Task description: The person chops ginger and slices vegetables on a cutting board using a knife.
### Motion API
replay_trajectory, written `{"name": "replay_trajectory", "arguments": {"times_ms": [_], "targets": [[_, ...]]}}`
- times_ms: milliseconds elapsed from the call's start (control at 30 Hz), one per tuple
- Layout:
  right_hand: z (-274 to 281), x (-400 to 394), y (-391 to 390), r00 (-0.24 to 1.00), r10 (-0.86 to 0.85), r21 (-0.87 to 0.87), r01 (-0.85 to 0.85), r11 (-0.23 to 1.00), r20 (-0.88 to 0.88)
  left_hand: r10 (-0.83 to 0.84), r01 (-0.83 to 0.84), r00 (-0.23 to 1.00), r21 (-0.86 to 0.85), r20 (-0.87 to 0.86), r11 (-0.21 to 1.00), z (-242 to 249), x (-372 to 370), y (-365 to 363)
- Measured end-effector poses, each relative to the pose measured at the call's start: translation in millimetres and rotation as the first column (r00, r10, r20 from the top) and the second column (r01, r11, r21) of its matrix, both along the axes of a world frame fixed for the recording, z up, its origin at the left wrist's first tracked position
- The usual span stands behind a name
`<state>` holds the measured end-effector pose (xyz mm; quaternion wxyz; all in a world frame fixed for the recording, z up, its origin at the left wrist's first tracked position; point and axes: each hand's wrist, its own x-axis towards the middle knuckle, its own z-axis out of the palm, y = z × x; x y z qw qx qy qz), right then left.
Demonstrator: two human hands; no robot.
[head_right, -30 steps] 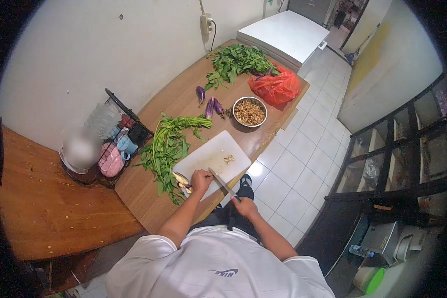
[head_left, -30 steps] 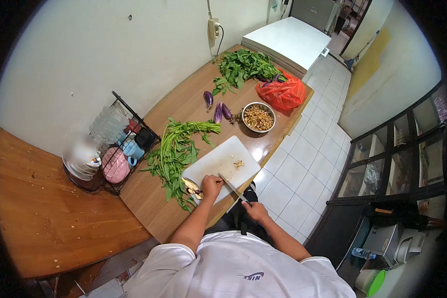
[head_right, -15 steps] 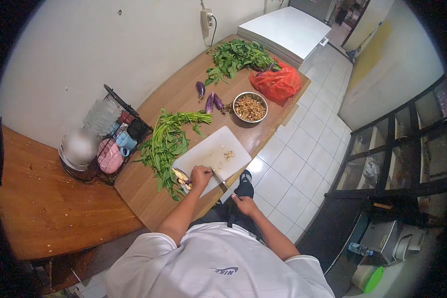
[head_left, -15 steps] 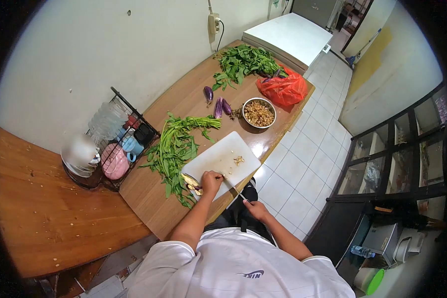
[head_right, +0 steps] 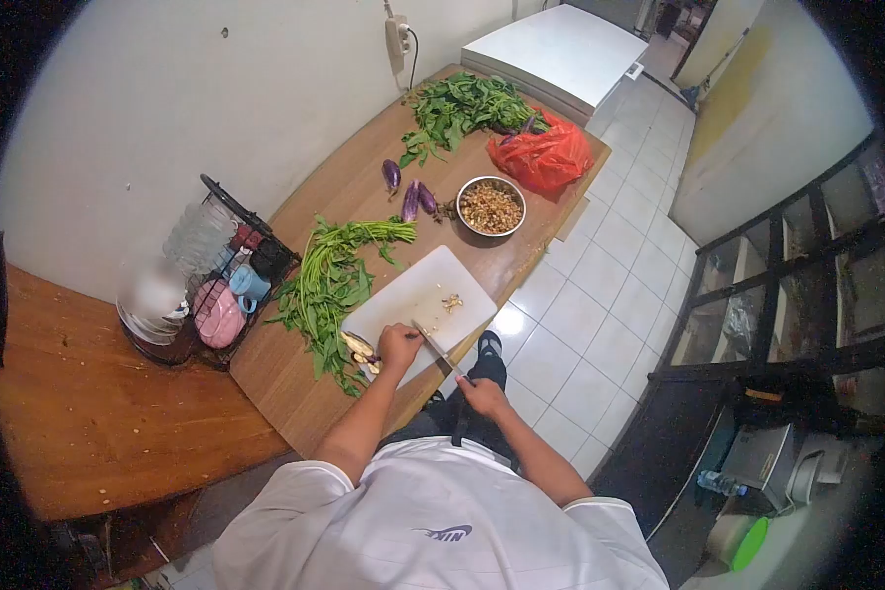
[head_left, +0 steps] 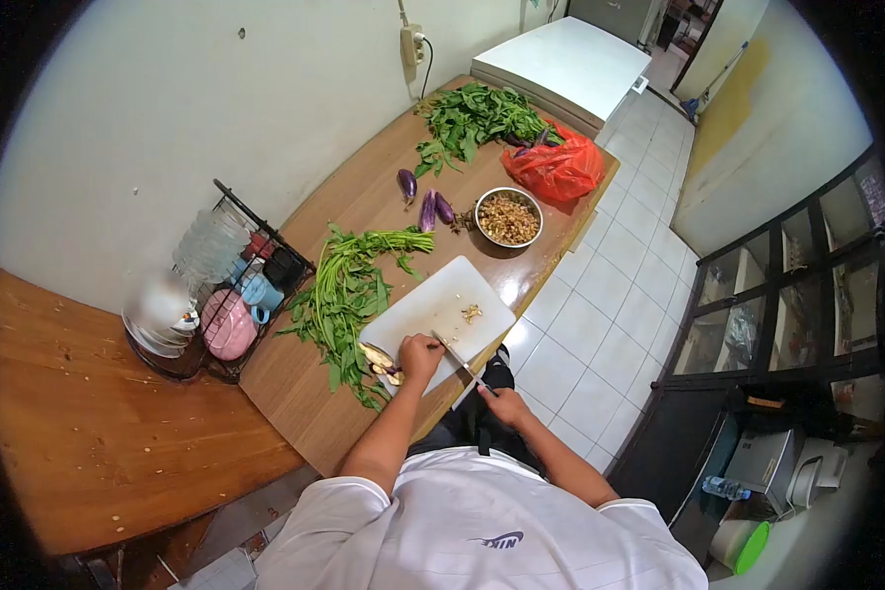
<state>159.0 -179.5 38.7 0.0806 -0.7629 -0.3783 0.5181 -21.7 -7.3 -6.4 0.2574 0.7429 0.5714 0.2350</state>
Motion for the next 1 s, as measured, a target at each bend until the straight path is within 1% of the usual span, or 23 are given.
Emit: {"name": "replay_trajectory", "arguments": {"times_ms": [133,200,233,333,400,533,633,700,800,933,1000], "targets": [[-12.1,-2.6,-0.3,1.0,-0.019,0.038,0.019,0.999,0.004,-0.021,0.021,0.999,-0.007,-0.033,1.0,5.2,0.6,0.8],[-12.7,-6.3,-1.3,0.993,-0.104,0.116,0.096,0.989,0.064,-0.033,0.033,0.999,-0.01,-0.004,0.999,6.9,-0.6,-0.4],[-12.3,-5.2,-0.2,0.993,-0.105,0.116,0.097,0.988,0.061,-0.034,0.034,0.999,-0.01,-0.006,0.999,7.0,-1.2,-1.2],[-11.2,2.6,1.3,0.995,-0.099,0.081,0.098,0.992,0.009,-0.035,0.035,0.999,-0.005,0.002,0.999,7.8,-1.7,-3.1],[-7.9,5.5,-0.8,0.996,-0.072,0.044,0.075,0.996,-0.058,-0.041,0.041,0.999,-0.02,0.027,0.999,6.5,-2.9,-4.6],[-1.6,6.0,-10.4,0.995,-0.069,0.066,0.074,0.995,-0.073,-0.029,0.028,0.999,0.017,0.046,0.999,1.7,-4.6,-5.9],[0.9,4.3,-13.5,0.992,-0.063,0.064,0.07,0.995,-0.107,-0.041,0.04,0.999,0.028,0.017,0.999,-1.7,-6.1,-5.0],[2.1,3.3,-12.4,0.995,-0.055,0.011,0.056,0.998,-0.088,-0.054,0.053,0.998,0.045,0.031,0.998,-1.6,-6.2,-3.7],[3.0,2.5,-10.1,0.998,-0.035,0.031,0.037,0.999,-0.045,-0.022,0.022,1.0,0.009,0.017,1.0,0.9,-3.8,-4.2],[6.3,2.1,-5.3,1.0,-0.023,0.024,0.023,0.999,-0.012,-0.025,0.025,1.0,0.01,0.012,1.0,0.6,-3.4,-3.3],[4.7,1.8,-2.0,0.998,0.014,0.034,-0.017,0.999,0.069,-0.03,0.03,1.0,0.032,-0.009,0.999,0.6,-2.8,-2.6]]}}
